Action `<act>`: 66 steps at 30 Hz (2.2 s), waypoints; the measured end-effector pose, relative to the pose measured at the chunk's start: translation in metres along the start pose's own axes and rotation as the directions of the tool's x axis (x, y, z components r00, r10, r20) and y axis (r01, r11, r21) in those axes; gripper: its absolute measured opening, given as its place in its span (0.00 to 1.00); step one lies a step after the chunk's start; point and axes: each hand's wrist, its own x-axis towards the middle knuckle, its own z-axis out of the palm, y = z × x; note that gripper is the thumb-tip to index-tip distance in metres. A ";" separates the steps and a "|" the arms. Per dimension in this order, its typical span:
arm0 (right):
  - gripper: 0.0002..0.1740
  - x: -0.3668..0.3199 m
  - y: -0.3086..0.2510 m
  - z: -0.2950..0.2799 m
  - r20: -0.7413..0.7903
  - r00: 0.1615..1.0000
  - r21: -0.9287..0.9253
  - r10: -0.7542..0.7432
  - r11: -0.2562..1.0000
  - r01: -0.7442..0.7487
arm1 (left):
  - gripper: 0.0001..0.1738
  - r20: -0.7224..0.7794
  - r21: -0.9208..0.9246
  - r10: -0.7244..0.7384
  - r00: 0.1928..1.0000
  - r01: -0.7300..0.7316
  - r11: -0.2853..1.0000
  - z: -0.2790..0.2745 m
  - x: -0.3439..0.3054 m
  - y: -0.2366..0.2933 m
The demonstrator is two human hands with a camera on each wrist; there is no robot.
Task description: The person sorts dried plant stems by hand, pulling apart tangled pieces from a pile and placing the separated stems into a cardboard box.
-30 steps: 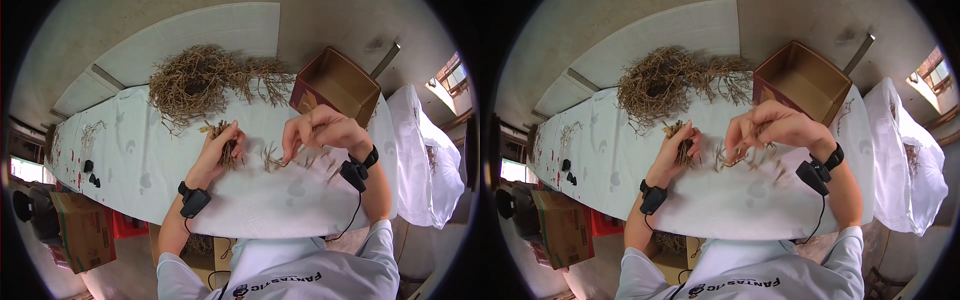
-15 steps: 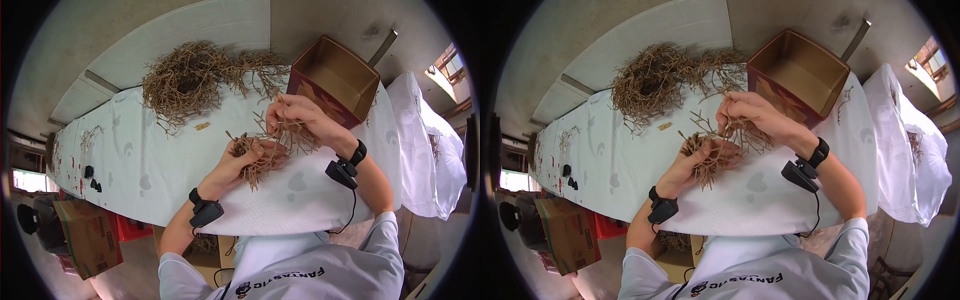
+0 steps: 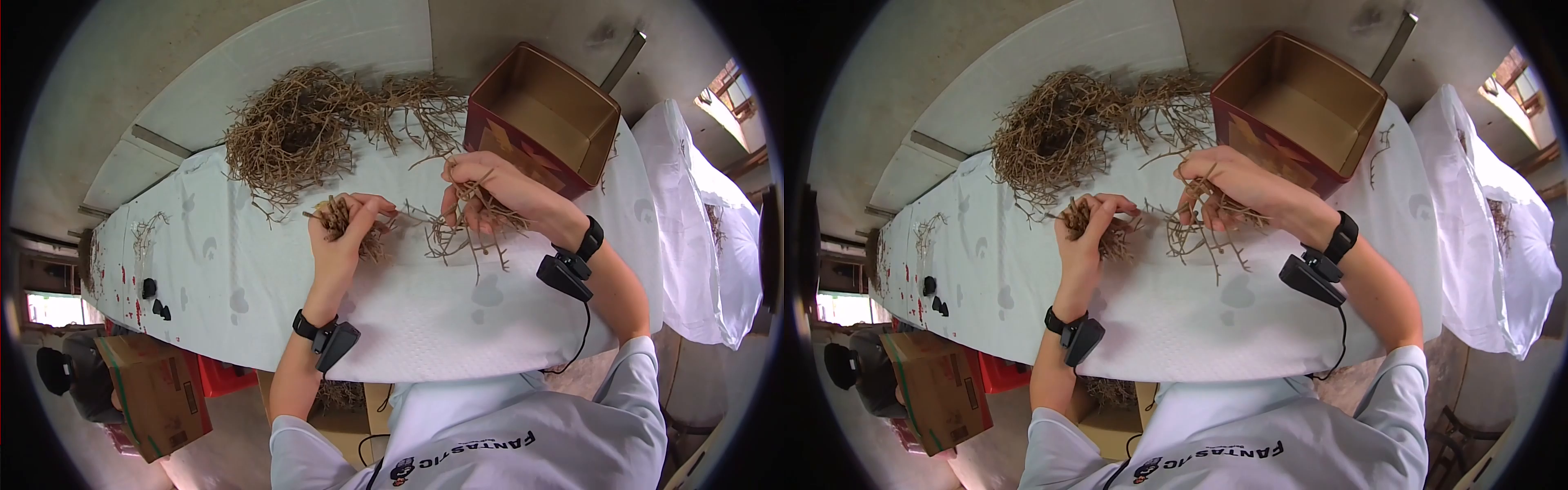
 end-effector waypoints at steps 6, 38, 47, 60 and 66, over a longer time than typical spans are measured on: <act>0.13 0.002 0.008 0.005 0.052 0.996 0.002 0.077 0.997 -0.078 | 0.23 0.400 0.180 0.116 0.909 -0.203 0.962 0.013 -0.007 0.003; 0.13 0.014 0.063 0.031 0.239 0.830 -0.290 -0.504 0.779 0.556 | 0.14 0.405 0.706 0.496 0.768 -0.607 0.364 0.009 -0.009 0.000; 0.17 -0.007 0.042 0.051 -0.032 0.941 -0.319 -0.337 0.896 0.310 | 0.20 0.182 0.640 0.504 0.844 -0.491 0.591 0.012 -0.011 -0.003; 0.15 -0.006 0.040 0.055 -0.162 0.925 -0.428 -0.342 0.870 0.247 | 0.18 0.378 0.701 0.670 0.639 -0.670 0.244 0.007 -0.007 -0.008; 0.13 -0.001 0.048 0.051 -0.160 0.897 -0.528 -0.411 0.804 0.274 | 0.17 0.366 0.704 0.659 0.657 -0.659 0.265 0.014 -0.007 -0.006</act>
